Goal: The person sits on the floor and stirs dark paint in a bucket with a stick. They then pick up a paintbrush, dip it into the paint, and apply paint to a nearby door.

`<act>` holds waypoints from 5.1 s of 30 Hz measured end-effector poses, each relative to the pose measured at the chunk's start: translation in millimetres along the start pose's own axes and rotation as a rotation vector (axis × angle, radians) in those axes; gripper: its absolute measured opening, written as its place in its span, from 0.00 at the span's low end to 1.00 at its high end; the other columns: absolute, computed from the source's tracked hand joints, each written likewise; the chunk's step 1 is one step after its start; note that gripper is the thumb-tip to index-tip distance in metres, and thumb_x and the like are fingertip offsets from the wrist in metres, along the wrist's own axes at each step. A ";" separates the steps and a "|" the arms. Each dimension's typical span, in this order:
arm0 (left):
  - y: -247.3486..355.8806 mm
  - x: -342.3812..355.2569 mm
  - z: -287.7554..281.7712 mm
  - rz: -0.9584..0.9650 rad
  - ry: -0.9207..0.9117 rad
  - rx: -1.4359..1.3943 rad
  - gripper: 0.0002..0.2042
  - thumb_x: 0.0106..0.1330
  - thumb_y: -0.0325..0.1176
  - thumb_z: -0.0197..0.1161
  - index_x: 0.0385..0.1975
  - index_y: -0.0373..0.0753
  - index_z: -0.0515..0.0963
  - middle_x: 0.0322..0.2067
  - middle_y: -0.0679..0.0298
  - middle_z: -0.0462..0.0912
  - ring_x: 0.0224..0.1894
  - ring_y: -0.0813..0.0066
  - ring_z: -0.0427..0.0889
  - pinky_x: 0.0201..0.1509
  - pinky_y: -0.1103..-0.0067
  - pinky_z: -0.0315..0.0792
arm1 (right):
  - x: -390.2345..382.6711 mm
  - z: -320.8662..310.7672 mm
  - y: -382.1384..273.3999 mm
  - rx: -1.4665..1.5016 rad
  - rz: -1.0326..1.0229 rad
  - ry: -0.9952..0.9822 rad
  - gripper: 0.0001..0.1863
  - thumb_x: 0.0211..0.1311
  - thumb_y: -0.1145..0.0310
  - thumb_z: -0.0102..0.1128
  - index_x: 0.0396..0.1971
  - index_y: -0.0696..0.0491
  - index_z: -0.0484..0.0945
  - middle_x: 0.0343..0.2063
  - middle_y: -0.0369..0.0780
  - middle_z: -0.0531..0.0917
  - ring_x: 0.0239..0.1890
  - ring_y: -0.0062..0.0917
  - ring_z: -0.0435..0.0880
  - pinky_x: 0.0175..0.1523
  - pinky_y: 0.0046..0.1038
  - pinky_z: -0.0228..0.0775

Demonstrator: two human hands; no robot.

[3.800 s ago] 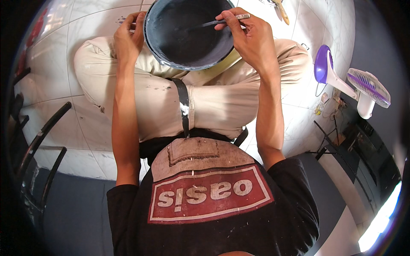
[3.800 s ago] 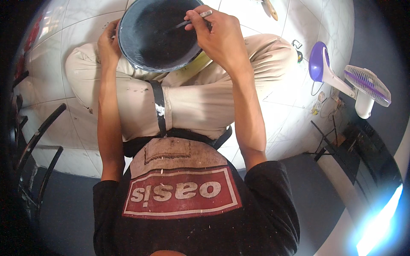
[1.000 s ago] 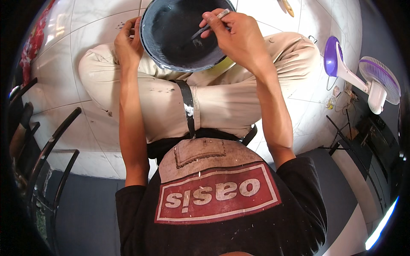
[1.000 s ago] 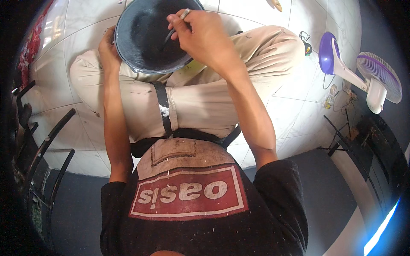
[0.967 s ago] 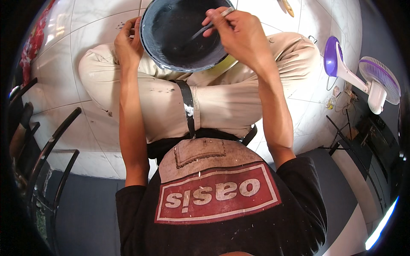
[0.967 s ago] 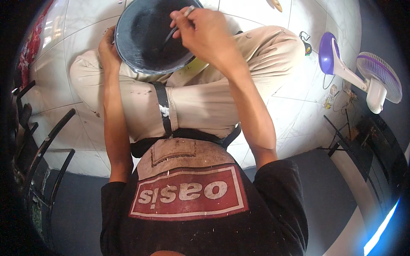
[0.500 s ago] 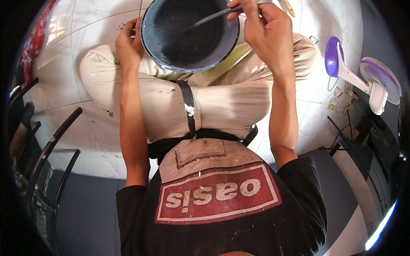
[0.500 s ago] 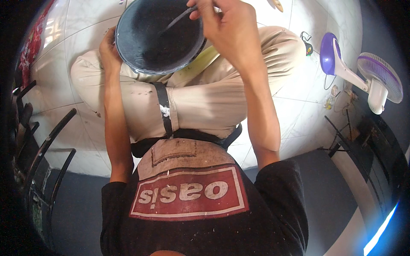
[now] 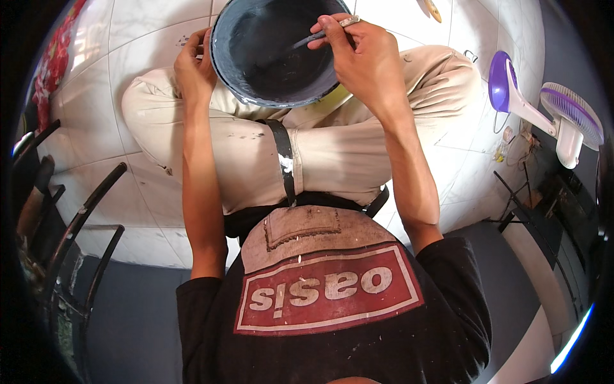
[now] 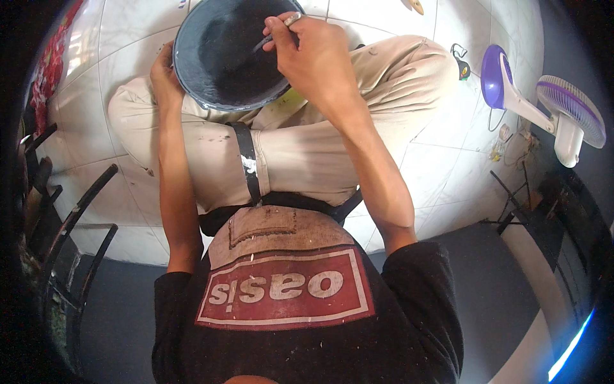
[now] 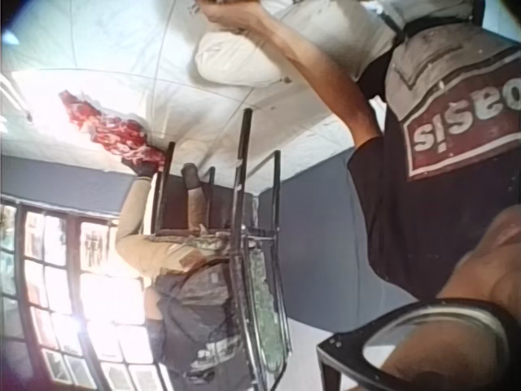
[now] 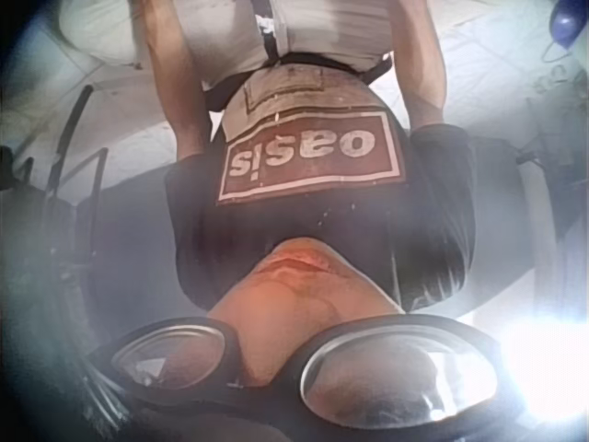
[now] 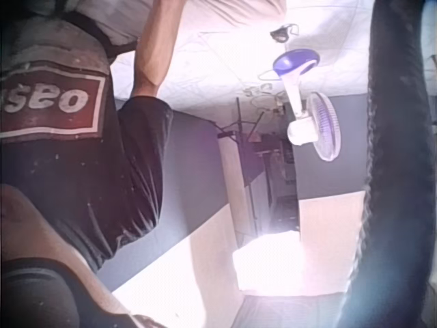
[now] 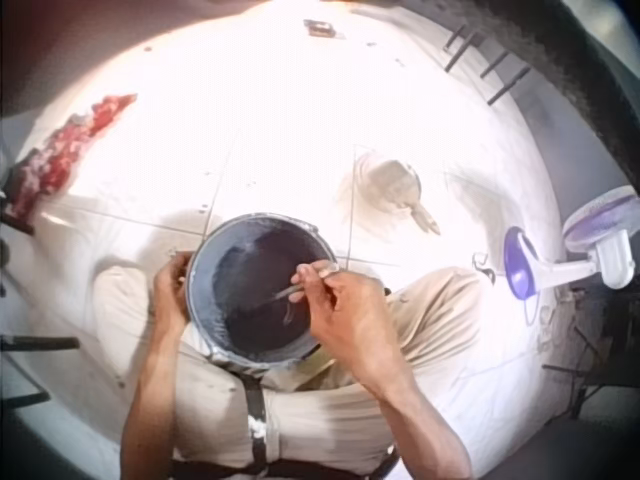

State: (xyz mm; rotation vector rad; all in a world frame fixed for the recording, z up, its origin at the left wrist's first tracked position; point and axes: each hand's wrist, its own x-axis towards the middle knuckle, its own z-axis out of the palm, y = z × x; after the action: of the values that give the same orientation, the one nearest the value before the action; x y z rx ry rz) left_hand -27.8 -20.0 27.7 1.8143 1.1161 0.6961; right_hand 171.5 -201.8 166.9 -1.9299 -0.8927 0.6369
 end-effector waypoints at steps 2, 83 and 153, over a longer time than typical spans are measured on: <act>-0.7 0.0 0.9 0.005 0.004 0.001 0.16 0.76 0.43 0.61 0.50 0.39 0.86 0.29 0.59 0.88 0.27 0.76 0.84 0.32 0.80 0.75 | -0.1 3.9 -1.8 -0.020 -0.031 0.025 0.17 0.79 0.61 0.57 0.40 0.59 0.87 0.27 0.35 0.90 0.19 0.12 0.73 0.24 0.20 0.63; 7.5 -1.4 0.3 -0.006 0.018 0.042 0.16 0.77 0.43 0.60 0.48 0.39 0.86 0.28 0.57 0.89 0.30 0.68 0.87 0.36 0.74 0.77 | -60.9 -27.7 6.6 -0.095 -0.331 0.366 0.09 0.76 0.69 0.60 0.44 0.55 0.87 0.34 0.33 0.92 0.19 0.09 0.77 0.23 0.15 0.65; 56.7 -21.1 -8.8 -0.087 -0.001 0.049 0.11 0.76 0.39 0.60 0.46 0.39 0.83 0.33 0.53 0.88 0.31 0.60 0.88 0.36 0.67 0.78 | -0.1 -45.4 -53.2 -0.290 -0.312 -0.186 0.05 0.71 0.77 0.57 0.41 0.61 0.80 0.35 0.54 0.84 0.34 0.52 0.83 0.40 0.45 0.74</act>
State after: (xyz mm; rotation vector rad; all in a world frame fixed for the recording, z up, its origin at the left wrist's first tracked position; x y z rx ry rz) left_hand -20.8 -48.0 81.7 1.7950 1.2134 0.6221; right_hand 186.4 -206.6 235.0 -1.9436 -1.4371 0.5276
